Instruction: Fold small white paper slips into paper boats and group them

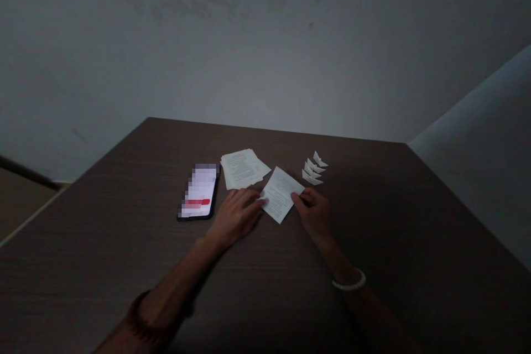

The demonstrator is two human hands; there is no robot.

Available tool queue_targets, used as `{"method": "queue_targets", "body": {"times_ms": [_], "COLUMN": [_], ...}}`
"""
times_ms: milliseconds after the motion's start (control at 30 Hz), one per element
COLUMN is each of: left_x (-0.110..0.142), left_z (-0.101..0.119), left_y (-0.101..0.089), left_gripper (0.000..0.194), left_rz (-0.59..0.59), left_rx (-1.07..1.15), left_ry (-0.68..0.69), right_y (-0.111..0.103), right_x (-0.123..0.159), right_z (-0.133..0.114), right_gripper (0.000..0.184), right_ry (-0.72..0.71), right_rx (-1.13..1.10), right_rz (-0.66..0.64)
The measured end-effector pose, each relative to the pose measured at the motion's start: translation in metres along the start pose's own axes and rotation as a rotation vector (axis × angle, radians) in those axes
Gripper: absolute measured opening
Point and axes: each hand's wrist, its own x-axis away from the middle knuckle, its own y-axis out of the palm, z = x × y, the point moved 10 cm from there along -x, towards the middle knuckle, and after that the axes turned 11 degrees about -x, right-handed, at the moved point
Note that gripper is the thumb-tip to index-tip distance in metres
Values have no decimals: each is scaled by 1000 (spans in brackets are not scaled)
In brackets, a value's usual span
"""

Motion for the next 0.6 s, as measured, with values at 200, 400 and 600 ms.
{"method": "queue_targets", "body": {"times_ms": [200,400,600], "left_x": [1,-1,0], "left_z": [11,6,9], "left_y": [1,9,16], "left_gripper": [21,21,24], "left_rz": [-36,-107,-217], "left_rx": [-65,27,41], "left_ry": [119,44,68], "right_y": [5,5,8], "right_x": [3,3,3], "right_z": [-6,-3,-11], "right_gripper": [23,22,16], "right_ry": [-22,-16,-121], "right_rx": [60,50,194], "right_rz": [-25,-24,-65]}}
